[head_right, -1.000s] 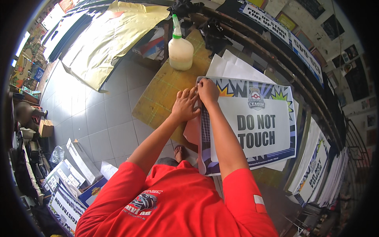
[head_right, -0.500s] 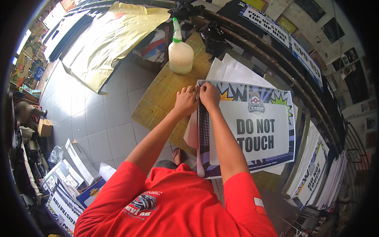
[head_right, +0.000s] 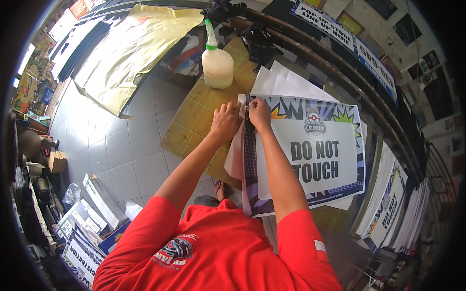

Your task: The person applies a protective film to printed signs by spraying liquid, peeling backing, aligning, and smoothing the surface. They handle multiple signs, using a spray bottle, a squeegee, and a cloth to remove bubbles and ensure adhesion.

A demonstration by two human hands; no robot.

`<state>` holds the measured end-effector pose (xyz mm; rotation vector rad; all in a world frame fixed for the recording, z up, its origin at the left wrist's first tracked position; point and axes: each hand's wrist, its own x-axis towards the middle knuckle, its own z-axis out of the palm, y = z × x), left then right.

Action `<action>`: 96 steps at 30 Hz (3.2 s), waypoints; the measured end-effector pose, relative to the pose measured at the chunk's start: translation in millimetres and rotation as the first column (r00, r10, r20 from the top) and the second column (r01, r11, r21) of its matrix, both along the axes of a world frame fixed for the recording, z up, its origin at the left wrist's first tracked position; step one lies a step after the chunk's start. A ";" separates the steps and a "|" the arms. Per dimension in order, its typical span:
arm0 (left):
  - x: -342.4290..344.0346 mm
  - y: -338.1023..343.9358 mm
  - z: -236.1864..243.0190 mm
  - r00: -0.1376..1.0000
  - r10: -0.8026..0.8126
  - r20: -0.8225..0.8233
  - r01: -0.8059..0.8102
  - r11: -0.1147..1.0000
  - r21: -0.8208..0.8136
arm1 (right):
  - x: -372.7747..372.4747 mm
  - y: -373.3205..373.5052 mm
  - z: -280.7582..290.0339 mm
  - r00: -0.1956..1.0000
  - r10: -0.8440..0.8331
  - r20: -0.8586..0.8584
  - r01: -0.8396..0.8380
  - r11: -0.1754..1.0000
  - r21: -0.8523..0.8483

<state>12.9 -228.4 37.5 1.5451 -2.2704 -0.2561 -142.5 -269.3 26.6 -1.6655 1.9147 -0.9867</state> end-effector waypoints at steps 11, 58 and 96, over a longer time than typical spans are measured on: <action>-2.1 -5.8 -13.6 0.983 -0.185 -0.018 0.178 0.966 -0.187 | 5.3 18.9 14.1 0.997 -0.029 -0.077 0.026 0.999 -0.043; -27.2 -19.9 -16.6 0.992 -0.017 0.125 0.025 0.998 -0.061 | -31.3 365.1 27.9 0.982 -0.168 -0.084 0.174 0.981 0.080; -5.3 -83.9 10.7 0.885 -0.345 -0.312 0.354 0.935 -0.030 | -63.6 380.1 37.7 0.850 -0.390 0.353 0.383 0.919 0.093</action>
